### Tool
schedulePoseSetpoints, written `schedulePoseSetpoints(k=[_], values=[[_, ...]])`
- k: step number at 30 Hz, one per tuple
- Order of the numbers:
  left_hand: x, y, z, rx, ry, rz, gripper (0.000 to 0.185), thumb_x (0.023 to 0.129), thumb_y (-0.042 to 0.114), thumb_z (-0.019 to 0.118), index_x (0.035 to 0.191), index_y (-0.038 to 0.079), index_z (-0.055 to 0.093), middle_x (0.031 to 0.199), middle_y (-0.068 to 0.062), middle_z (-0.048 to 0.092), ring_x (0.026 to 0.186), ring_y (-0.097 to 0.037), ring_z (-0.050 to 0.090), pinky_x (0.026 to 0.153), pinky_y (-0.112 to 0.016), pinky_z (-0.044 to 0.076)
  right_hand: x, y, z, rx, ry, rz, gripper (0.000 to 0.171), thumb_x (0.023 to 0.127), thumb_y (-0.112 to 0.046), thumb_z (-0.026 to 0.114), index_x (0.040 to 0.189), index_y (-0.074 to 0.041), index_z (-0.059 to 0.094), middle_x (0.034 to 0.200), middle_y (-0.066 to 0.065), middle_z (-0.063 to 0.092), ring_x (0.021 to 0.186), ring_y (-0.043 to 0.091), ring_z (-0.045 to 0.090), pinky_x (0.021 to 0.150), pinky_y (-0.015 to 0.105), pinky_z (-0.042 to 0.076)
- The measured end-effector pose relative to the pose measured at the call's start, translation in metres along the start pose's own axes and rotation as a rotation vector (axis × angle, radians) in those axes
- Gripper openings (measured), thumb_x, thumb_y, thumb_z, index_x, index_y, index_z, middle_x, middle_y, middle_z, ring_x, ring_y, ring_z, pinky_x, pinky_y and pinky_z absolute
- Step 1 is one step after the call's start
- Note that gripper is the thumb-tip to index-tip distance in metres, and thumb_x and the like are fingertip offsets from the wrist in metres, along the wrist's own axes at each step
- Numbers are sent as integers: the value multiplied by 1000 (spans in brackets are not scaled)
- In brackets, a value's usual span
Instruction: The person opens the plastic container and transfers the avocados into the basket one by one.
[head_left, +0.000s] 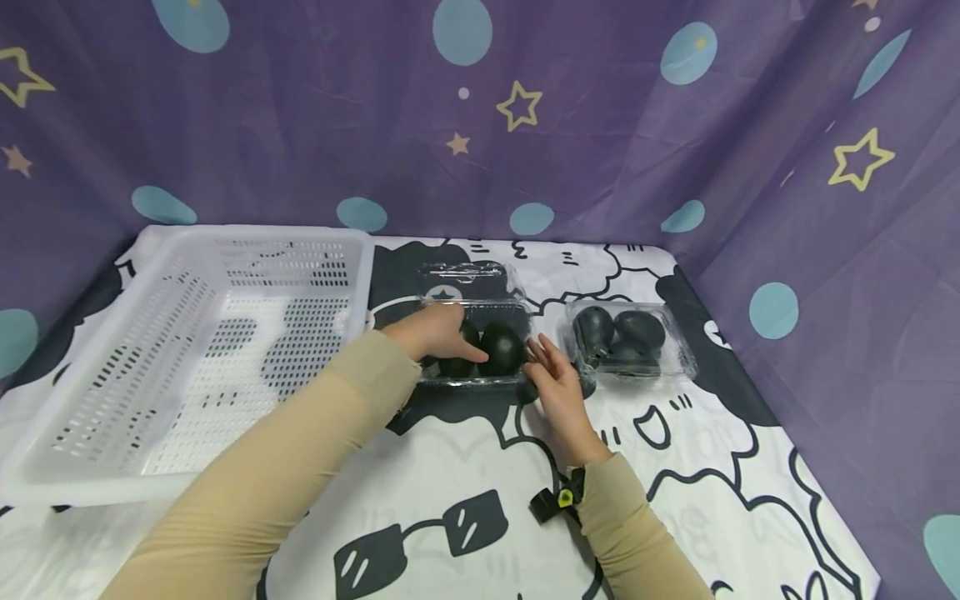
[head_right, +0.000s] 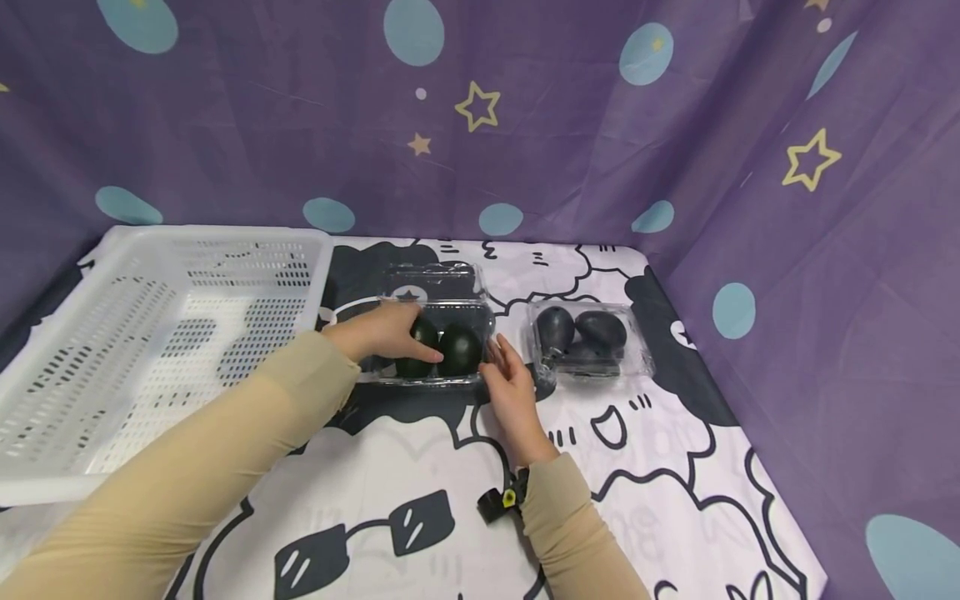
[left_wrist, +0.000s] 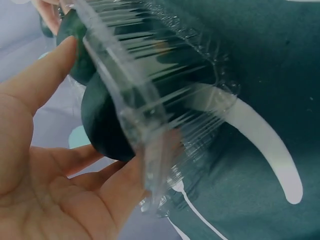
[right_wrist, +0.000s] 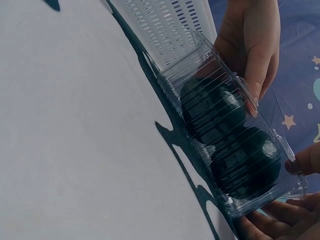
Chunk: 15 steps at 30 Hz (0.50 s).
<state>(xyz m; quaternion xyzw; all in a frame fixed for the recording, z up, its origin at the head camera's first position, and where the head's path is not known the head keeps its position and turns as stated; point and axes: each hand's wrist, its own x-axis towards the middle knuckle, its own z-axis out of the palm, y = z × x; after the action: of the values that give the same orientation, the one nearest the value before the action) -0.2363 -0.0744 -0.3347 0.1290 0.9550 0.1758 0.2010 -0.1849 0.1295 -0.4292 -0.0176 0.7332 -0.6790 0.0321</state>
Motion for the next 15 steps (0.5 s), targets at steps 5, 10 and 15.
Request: schedulePoseSetpoints(k=[5,10,15], values=[[1,1,5,-5,-8,2,89,85,49,73,143,-10,41,143,-25,51,133,-37,50,110,-48,43,0,0,1,0,3,3,61,99,-7,48,156,-5,27,157,14,38,144,31,39,119,49,32],[2,1,7,-35,-12,-11,92,86,48,73,147,-9,36,148,-26,45,138,-38,45,112,-49,41,-1,-1,1,3,5,5,61,99,-8,48,156,-5,27,157,14,38,144,30,40,118,49,33],[3,1,7,-77,-14,-37,91,87,46,73,150,-7,32,150,-24,43,138,-37,45,111,-50,42,0,-1,0,8,-1,1,61,99,-8,48,156,-5,27,158,14,36,145,31,38,119,49,31]])
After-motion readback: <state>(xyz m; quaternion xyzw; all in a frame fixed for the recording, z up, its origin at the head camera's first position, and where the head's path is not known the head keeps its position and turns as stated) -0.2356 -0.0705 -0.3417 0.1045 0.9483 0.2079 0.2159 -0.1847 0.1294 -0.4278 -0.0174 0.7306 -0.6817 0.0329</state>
